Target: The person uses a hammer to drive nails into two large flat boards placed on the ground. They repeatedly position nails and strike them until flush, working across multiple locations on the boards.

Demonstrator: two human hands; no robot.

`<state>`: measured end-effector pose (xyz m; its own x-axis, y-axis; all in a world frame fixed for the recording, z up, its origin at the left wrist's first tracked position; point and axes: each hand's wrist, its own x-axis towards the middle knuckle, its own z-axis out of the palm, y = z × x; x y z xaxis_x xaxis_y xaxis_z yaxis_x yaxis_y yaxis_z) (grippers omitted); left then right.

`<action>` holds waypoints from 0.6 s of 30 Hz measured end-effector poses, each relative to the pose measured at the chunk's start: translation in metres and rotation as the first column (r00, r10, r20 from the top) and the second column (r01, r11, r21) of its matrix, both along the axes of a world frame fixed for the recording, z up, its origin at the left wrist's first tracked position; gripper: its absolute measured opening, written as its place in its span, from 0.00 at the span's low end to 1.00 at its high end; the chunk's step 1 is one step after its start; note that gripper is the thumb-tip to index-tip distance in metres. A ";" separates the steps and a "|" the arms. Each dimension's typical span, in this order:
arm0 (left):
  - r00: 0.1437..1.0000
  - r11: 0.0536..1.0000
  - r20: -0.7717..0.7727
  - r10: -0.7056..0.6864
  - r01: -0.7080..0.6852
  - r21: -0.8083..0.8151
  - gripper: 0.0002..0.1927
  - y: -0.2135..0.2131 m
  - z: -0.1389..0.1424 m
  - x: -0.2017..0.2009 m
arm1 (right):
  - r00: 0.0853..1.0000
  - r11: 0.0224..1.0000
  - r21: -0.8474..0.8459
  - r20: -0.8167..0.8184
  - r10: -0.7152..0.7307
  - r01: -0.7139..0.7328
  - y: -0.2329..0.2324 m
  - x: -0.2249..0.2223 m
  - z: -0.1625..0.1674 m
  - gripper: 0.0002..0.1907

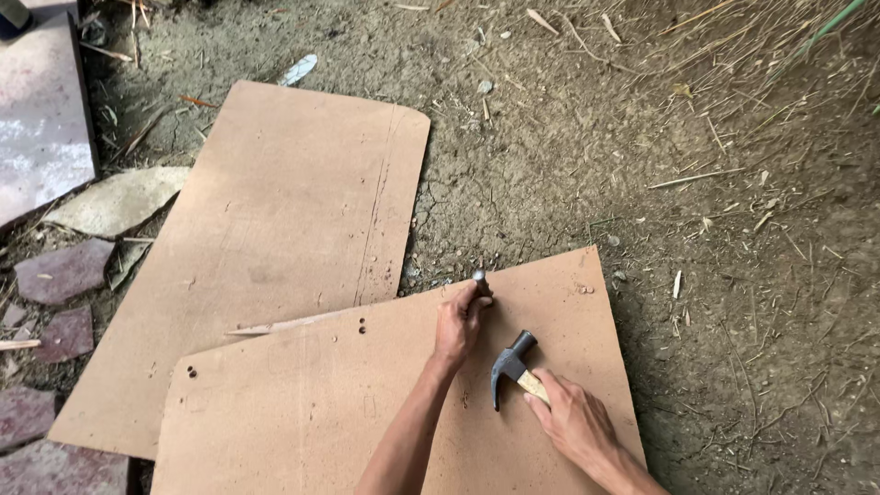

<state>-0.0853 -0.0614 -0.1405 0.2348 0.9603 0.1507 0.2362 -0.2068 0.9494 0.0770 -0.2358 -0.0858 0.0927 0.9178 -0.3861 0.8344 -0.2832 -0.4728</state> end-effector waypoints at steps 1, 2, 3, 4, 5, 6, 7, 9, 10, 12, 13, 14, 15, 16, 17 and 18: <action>1.000 1.000 0.022 0.008 -0.008 0.016 0.09 -0.001 -0.002 0.001 | 1.000 1.000 -0.026 -0.018 -0.012 0.011 -0.003 0.002 0.000 0.12; 0.999 0.999 0.047 0.017 -0.019 0.041 0.09 -0.001 -0.005 0.001 | 0.999 0.999 -0.045 -0.033 -0.022 0.021 -0.005 0.005 0.000 0.12; 0.997 0.997 0.071 0.027 -0.032 0.070 0.09 -0.002 -0.007 0.002 | 0.997 0.997 -0.073 -0.059 -0.044 0.039 -0.007 0.007 0.002 0.12; 1.000 0.997 -0.001 0.018 -0.018 0.072 0.10 -0.002 -0.010 0.002 | 0.994 0.993 -0.103 -0.086 -0.066 0.057 -0.008 0.010 0.006 0.13; 0.997 0.998 -0.073 0.008 -0.003 0.070 0.11 -0.002 -0.012 0.003 | 0.990 0.988 -0.136 -0.111 -0.091 0.075 -0.007 0.012 0.011 0.14; 0.990 0.998 -0.143 -0.002 0.011 0.064 0.12 -0.002 -0.015 0.004 | 0.979 0.973 -0.199 -0.137 -0.149 0.120 -0.005 0.013 0.019 0.14; 0.988 0.992 -0.152 0.001 0.018 0.126 0.10 -0.002 -0.017 0.006 | 0.965 0.951 -0.263 -0.157 -0.209 0.163 -0.001 0.014 0.028 0.15; 0.986 0.967 -0.168 0.009 0.034 0.251 0.07 0.000 -0.022 0.010 | 0.939 0.937 -0.280 -0.210 -0.272 0.209 0.013 0.015 0.052 0.12; 0.982 0.968 -0.186 0.014 0.034 0.249 0.08 0.000 -0.024 0.012 | 0.931 0.949 -0.232 -0.245 -0.270 0.215 0.022 0.014 0.066 0.12; 0.974 0.967 -0.223 0.027 0.032 0.255 0.10 0.001 -0.028 0.015 | 0.940 0.979 -0.049 -0.274 -0.203 0.197 0.042 0.014 0.095 0.16; 0.982 0.963 -0.188 0.030 0.022 0.267 0.10 0.001 -0.030 0.016 | 0.955 0.982 0.082 -0.259 -0.143 0.169 0.051 0.014 0.109 0.17; 0.987 0.960 -0.156 0.033 0.012 0.279 0.09 0.001 -0.031 0.017 | 0.967 0.968 0.209 -0.240 -0.086 0.138 0.060 0.015 0.121 0.19; 0.991 0.957 -0.127 0.033 0.005 0.289 0.08 0.000 -0.030 0.017 | 0.949 0.915 0.382 -0.314 -0.003 0.129 0.067 0.014 0.131 0.18; 0.986 0.968 -0.163 0.028 0.014 0.249 0.08 0.000 -0.029 0.017 | 0.925 0.833 0.537 -0.370 0.087 0.137 0.074 0.014 0.139 0.18; 0.980 0.978 -0.199 0.019 0.023 0.208 0.08 -0.001 -0.029 0.016 | 0.895 0.724 0.672 -0.408 0.182 0.159 0.081 0.011 0.145 0.17; 0.973 0.985 -0.232 0.010 0.031 0.171 0.08 -0.002 -0.029 0.016 | 0.882 0.651 0.734 -0.420 0.213 0.193 0.087 0.007 0.147 0.17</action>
<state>-0.0698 -0.0633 -0.1691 0.2927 0.9218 0.2543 0.4417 -0.3662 0.8190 0.0836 -0.1484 0.0611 0.0928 0.8987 0.4286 0.4781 0.3373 -0.8109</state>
